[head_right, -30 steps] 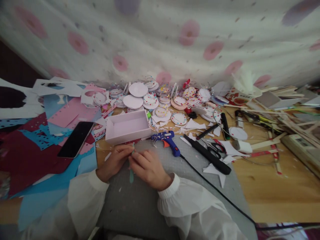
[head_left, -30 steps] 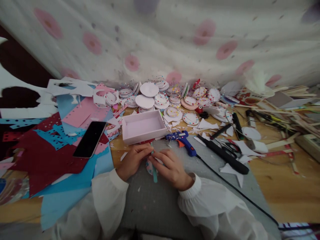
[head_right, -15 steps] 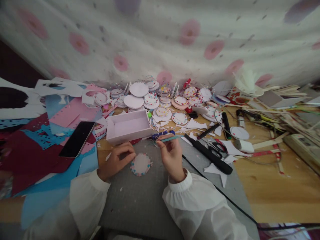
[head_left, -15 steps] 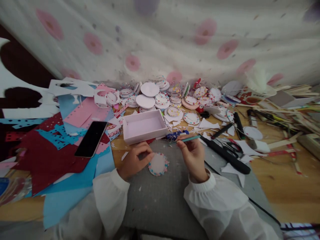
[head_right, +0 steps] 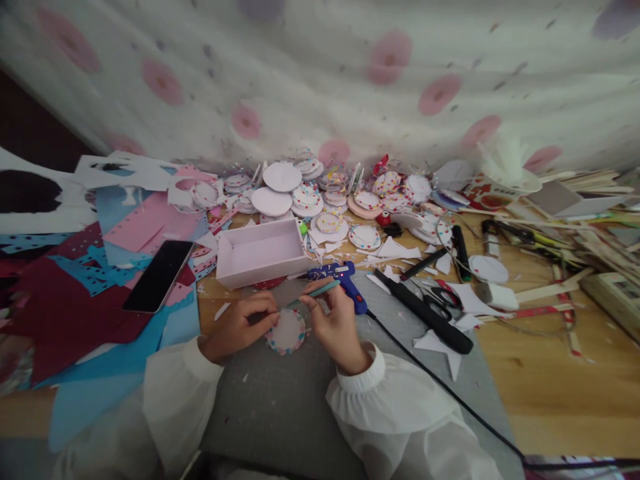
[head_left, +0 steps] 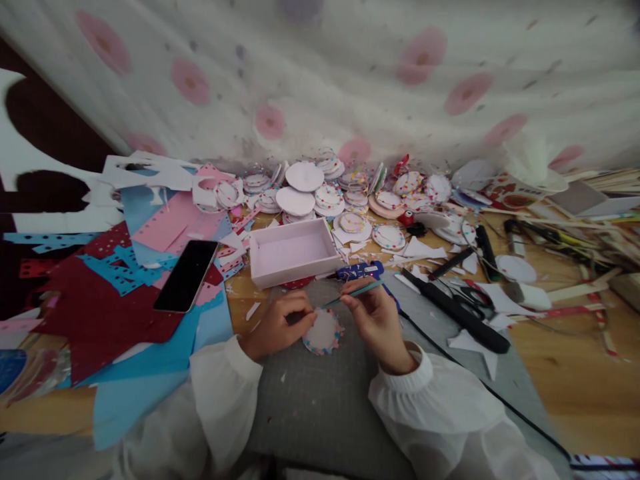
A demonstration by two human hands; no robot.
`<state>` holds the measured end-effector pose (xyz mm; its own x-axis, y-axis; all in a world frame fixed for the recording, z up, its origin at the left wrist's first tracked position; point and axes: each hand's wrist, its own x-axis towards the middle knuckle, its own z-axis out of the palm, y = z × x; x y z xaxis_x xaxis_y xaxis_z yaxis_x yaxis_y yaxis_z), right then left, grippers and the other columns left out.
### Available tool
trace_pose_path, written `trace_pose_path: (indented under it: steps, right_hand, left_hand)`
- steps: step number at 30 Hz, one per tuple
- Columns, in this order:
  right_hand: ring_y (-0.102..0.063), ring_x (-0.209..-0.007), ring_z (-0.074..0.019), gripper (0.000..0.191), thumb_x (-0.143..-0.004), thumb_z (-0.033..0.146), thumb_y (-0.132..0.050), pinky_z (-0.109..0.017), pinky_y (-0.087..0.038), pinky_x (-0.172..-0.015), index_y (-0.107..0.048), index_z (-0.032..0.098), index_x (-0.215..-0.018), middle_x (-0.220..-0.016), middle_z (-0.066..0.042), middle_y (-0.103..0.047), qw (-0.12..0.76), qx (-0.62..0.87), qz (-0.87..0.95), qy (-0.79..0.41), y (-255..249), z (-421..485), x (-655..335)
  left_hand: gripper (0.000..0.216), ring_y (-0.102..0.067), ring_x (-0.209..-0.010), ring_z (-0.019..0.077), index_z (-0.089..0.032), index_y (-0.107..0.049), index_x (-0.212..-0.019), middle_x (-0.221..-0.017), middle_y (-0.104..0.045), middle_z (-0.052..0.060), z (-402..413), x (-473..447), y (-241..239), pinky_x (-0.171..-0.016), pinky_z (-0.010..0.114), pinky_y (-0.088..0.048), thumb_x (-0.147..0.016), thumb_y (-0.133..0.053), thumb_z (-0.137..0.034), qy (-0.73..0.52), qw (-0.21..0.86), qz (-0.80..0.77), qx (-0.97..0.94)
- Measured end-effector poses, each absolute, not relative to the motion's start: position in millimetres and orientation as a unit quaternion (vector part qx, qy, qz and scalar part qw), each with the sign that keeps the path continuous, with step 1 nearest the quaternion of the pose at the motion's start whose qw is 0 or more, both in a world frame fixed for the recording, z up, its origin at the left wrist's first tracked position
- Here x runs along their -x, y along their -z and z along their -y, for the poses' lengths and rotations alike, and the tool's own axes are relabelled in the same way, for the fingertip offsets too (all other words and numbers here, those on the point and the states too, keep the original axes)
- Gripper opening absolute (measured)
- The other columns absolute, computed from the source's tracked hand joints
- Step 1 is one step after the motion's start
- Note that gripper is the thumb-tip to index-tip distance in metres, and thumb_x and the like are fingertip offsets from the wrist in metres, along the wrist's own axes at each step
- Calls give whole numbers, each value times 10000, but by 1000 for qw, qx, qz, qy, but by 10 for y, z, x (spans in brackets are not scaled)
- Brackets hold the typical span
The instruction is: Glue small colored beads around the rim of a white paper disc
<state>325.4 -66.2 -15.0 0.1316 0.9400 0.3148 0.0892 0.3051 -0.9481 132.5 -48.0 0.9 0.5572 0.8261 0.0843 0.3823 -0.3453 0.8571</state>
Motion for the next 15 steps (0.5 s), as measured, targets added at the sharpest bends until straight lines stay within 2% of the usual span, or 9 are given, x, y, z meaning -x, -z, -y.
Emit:
trace_pose_path:
  steps: [7, 15]
  right_hand:
    - [-629, -787, -170, 90, -831, 294, -645, -314, -542, -708, -591, 223, -847, -819, -34, -634, 577, 471, 565, -355, 164, 672, -3242]
    - [-630, -775, -164, 53, -836, 227, -627, -300, -535, -694, -577, 228, -854, -819, -29, -633, 563, 469, 590, -338, 162, 683, -3247]
  left_hand:
    - [213, -539, -697, 125, -137, -586, -665, -716, -557, 20, 478, -1322, 13, -665, 237, -405, -872, -539, -161, -265, 423, -380, -779]
    - [220, -552, -704, 129, -140, -601, -674, -721, -566, 22, 476, -1316, 25, -664, 240, -411, -881, -538, -177, -267, 418, -379, -782]
